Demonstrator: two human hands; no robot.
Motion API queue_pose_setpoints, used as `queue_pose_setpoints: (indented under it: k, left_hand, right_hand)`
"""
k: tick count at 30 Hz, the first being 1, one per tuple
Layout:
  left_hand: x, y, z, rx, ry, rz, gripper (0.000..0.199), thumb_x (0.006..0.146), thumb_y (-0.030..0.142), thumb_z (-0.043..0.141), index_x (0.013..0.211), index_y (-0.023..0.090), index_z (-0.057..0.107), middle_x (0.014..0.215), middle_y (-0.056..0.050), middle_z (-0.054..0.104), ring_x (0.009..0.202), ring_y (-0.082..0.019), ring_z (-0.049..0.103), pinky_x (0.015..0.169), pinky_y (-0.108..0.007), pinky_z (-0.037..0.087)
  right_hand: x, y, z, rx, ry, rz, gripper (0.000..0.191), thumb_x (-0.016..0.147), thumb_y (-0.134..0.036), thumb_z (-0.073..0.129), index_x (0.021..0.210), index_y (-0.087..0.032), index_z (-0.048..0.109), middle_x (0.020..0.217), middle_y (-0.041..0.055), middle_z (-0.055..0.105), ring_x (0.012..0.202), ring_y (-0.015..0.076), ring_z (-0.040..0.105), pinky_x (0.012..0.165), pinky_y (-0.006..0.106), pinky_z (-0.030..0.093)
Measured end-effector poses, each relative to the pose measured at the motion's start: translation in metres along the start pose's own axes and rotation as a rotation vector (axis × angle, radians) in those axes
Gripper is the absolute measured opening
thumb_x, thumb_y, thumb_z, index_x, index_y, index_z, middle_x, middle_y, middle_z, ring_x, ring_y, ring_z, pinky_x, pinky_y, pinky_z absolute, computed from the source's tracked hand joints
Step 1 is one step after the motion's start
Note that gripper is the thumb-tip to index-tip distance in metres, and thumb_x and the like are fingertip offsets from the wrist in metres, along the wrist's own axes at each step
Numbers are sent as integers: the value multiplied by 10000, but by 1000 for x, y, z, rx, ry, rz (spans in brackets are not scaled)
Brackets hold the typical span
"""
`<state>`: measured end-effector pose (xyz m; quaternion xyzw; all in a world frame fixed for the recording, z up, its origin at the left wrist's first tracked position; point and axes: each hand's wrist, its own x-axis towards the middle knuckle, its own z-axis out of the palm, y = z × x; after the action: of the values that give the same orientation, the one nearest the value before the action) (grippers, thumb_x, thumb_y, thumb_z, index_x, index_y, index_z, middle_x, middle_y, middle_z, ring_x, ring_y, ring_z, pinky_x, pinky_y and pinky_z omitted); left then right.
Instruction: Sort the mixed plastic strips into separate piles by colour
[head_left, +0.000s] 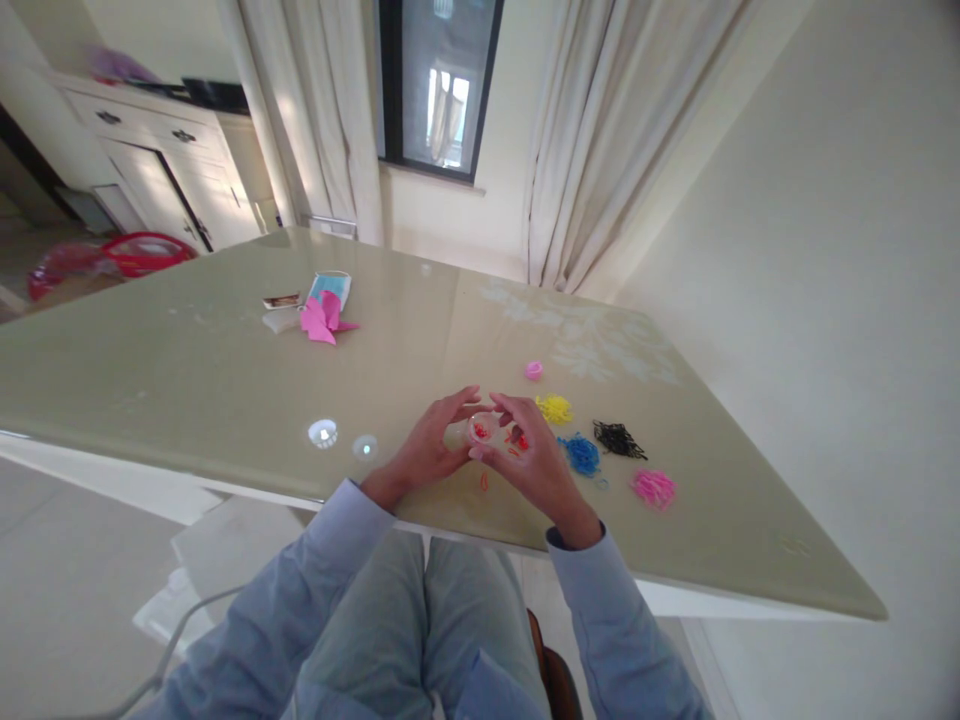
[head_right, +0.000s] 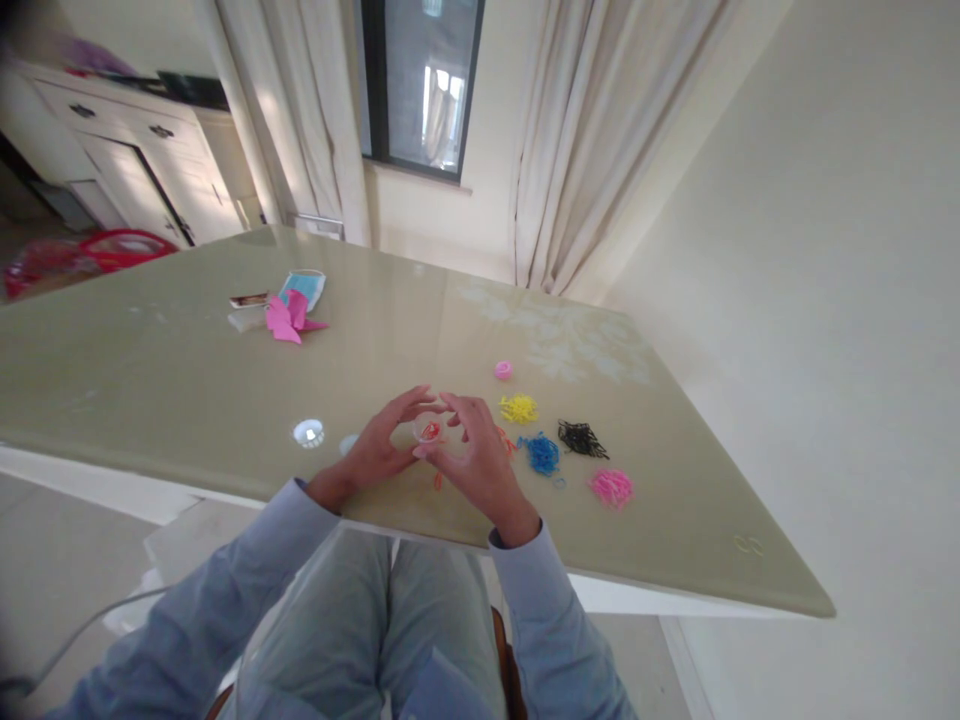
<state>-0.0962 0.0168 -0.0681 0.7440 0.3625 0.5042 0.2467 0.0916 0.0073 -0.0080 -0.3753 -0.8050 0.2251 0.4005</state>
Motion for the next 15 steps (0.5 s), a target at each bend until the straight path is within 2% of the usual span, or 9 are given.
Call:
queue_pose_setpoints:
  k: [3,6,11,15]
  left_hand:
    - [0,0,2,-46,27,-51,885,820,410,718,1528,223,221,1290,-155,640,1239,-256,589,1066,-450,441]
    - [0,-2,2,-31,22,-77,923,817,414,718,1543,225,180,1319,-159,619,1250,-257,581,1067,-451,438]
    - [-1,-5,2,3,9,-72,981,797,428,736,1554,226,146,1319,-158,614,1239,-270,585,1060,-463,437]
    - [-1,-4,2,-8,28,-9,1013,792,439,748,1558,239,116,1322,-153,611,1300,-273,528,1095,-476,397]
  right_hand:
    - [-1,2,2,6,21,0,619,789,-376,786,1341,-259,531,1169,93,583,927,194,601,753,327,538]
    - [-1,2,3,15,46,-18,578,790,-384,782,1314,-267,568,1199,98,554,1010,208,590,822,345,537]
    - [0,3,9,20,101,-9,394,800,-401,765,1158,-269,669,1166,88,548,1119,235,564,905,372,521]
    - [-3,7,9,29,161,-37,378,791,-392,777,1141,-282,687,1193,88,539,1151,254,551,979,430,487]
